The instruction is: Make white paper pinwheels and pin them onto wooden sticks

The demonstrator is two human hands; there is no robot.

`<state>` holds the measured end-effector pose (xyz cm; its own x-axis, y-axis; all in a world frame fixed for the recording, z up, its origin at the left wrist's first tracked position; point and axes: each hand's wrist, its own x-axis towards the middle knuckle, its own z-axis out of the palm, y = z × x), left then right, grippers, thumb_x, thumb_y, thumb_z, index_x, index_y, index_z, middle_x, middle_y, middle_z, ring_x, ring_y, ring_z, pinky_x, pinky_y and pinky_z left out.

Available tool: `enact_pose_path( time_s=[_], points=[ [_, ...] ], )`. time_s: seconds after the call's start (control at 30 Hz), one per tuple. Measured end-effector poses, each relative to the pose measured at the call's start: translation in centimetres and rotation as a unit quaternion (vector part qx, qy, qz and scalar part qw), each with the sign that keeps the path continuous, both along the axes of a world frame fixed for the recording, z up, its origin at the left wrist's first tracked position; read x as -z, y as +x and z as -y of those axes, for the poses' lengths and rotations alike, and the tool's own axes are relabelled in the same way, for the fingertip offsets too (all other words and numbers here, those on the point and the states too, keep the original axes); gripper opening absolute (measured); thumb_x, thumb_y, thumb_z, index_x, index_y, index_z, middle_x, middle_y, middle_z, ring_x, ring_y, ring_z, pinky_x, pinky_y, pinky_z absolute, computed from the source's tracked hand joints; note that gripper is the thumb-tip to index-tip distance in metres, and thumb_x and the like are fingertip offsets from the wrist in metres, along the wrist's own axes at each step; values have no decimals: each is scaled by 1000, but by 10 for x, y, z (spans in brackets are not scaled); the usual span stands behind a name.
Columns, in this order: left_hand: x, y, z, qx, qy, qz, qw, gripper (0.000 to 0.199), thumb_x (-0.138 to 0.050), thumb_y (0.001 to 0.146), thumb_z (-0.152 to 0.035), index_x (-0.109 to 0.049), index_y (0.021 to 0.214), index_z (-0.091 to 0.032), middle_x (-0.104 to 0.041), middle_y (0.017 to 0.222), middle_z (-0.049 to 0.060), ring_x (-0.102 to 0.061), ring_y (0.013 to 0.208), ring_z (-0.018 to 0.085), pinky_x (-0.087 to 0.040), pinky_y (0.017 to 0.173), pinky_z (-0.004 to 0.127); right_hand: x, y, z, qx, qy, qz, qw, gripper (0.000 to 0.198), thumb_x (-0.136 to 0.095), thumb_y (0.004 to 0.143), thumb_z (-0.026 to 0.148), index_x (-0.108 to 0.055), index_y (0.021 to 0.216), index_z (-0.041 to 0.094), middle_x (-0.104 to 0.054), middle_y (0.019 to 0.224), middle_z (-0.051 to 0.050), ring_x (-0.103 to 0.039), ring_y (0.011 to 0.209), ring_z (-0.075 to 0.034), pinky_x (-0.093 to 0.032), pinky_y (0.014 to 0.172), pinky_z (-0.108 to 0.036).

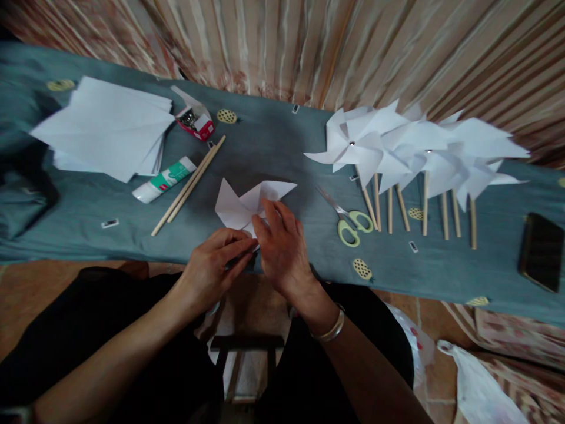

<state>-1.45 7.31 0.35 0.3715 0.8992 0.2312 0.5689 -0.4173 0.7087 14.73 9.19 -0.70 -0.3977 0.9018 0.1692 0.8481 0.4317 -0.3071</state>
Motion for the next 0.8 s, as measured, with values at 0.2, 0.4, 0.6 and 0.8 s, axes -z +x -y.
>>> enact_pose_path(
  time_s=[0.2, 0.4, 0.6, 0.8],
  points=[
    [-12, -15, -1, -27, -21, 48, 998, 21, -53, 93, -21, -71, 104, -16, -69, 94, 7, -66, 89, 17, -55, 79, 28, -2, -4, -6, 7, -11, 13, 1000, 40, -43, 90, 11, -62, 122, 27, -46, 147, -7, -37, 136, -36, -41, 96, -52],
    [-19, -35, -7, -128, -81, 77, 985, 22, -57, 89, -27, -74, 98, -18, -71, 92, 6, -66, 84, 18, -52, 73, 28, -1, -7, -8, 29, 24, 8, 999, 35, -41, 93, 13, -70, 109, 23, -46, 148, -7, -36, 139, -32, -37, 103, -49],
    [-22, -46, -7, -176, -96, 127, 971, 22, -60, 85, -31, -76, 94, -20, -71, 91, 5, -65, 83, 19, -51, 73, 30, 9, -7, -7, 30, 74, -14, 997, 34, -41, 95, 14, -70, 108, 27, -51, 144, -3, -30, 144, -25, -32, 110, -48],
    [-24, -48, -5, -212, -119, 229, 943, 19, -68, 77, -32, -77, 86, -18, -73, 87, 6, -65, 82, 19, -51, 75, 30, 9, -7, -10, 25, 63, -29, 997, 36, -38, 93, 14, -72, 106, 21, -52, 145, -8, -31, 143, -26, -32, 110, -49]
  ],
)
